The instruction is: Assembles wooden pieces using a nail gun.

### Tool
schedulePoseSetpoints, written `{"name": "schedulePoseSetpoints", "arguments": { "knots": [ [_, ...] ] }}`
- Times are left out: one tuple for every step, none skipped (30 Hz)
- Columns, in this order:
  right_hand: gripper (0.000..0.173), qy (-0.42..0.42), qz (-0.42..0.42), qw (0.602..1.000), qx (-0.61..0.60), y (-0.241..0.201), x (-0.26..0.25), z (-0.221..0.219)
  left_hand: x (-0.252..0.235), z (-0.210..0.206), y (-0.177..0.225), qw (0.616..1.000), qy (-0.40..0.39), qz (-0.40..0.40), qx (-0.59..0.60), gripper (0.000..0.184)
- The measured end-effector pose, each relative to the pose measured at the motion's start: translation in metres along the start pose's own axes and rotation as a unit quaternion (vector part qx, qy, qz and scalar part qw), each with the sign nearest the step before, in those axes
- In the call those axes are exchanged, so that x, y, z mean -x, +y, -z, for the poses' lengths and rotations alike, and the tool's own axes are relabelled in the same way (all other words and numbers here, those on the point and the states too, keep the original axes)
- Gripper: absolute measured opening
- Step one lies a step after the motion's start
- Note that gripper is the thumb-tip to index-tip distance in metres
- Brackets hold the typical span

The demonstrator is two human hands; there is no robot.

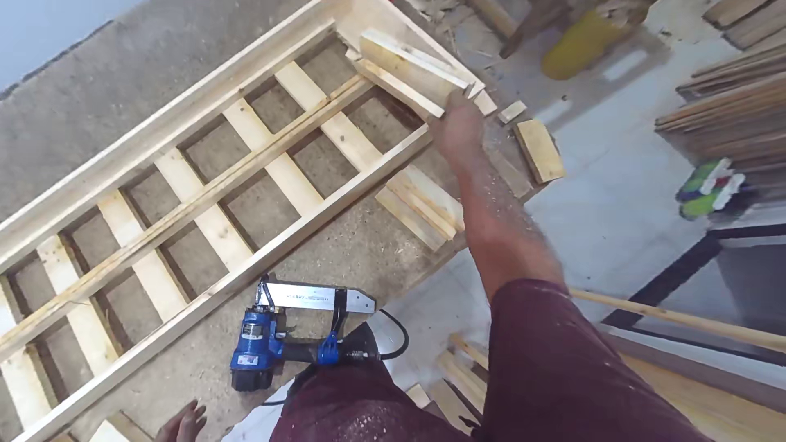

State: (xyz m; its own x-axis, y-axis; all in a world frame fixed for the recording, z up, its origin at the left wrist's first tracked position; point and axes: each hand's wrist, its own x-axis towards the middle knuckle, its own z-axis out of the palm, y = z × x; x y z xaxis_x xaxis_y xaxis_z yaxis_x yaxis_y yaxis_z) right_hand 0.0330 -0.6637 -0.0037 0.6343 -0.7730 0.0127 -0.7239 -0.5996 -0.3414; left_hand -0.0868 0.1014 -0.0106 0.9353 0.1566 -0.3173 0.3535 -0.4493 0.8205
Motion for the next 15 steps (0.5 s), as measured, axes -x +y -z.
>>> {"name": "schedulePoseSetpoints", "arguments": {
  "knots": [
    [0.044,-0.01,0.04,0.999,-0.005,-0.005,0.013,0.003,-0.004,-0.016,0.014,0.999,-0.026,-0.017,0.024,0.026],
    [0.042,-0.016,0.064,0.998,-0.018,-0.013,0.032,0.008,-0.008,-0.033,0.029,0.997,-0.05,-0.034,0.051,0.025],
    [0.042,-0.025,0.068,0.997,-0.041,-0.024,0.057,0.014,-0.011,-0.052,0.042,0.992,-0.081,-0.053,0.087,0.027],
    [0.043,-0.039,0.055,0.995,-0.072,-0.035,0.09,0.021,-0.014,-0.072,0.052,0.982,-0.122,-0.066,0.125,0.03],
    [0.043,-0.05,0.039,0.992,-0.107,-0.046,0.124,0.028,-0.018,-0.094,0.063,0.969,-0.173,-0.073,0.163,0.038],
    [0.041,-0.062,0.031,0.988,-0.138,-0.054,0.16,0.034,-0.022,-0.116,0.075,0.952,-0.229,-0.065,0.195,0.051],
    [0.037,-0.078,0.039,0.982,-0.165,-0.059,0.196,0.039,-0.025,-0.137,0.087,0.933,-0.278,-0.044,0.223,0.065],
    [0.031,-0.088,0.075,0.975,-0.19,-0.062,0.233,0.04,-0.027,-0.156,0.098,0.913,-0.321,-0.015,0.253,0.081],
    [0.024,-0.093,0.132,0.961,-0.223,-0.064,0.271,0.038,-0.029,-0.172,0.109,0.891,-0.351,0.016,0.287,0.095],
    [0.019,-0.091,0.2,0.937,-0.272,-0.066,0.307,0.031,-0.031,-0.184,0.12,0.87,-0.368,0.049,0.326,0.105],
    [0.017,-0.087,0.282,0.897,-0.328,-0.068,0.341,0.022,-0.032,-0.192,0.131,0.856,-0.353,0.084,0.368,0.107],
    [0.018,-0.105,0.364,0.847,-0.373,-0.069,0.372,0.013,-0.033,-0.196,0.141,0.846,-0.311,0.12,0.416,0.103],
    [0.017,-0.133,0.443,0.795,-0.391,-0.07,0.392,0.005,-0.035,-0.195,0.148,0.842,-0.275,0.144,0.44,0.098],
    [0.019,-0.172,0.497,0.755,-0.39,-0.071,0.399,-0.001,-0.037,-0.19,0.15,0.841,-0.243,0.155,0.458,0.089],
    [0.025,-0.211,0.512,0.749,-0.364,-0.068,0.393,-0.005,-0.041,-0.182,0.145,0.837,-0.237,0.137,0.474,0.083]
  ]
}}
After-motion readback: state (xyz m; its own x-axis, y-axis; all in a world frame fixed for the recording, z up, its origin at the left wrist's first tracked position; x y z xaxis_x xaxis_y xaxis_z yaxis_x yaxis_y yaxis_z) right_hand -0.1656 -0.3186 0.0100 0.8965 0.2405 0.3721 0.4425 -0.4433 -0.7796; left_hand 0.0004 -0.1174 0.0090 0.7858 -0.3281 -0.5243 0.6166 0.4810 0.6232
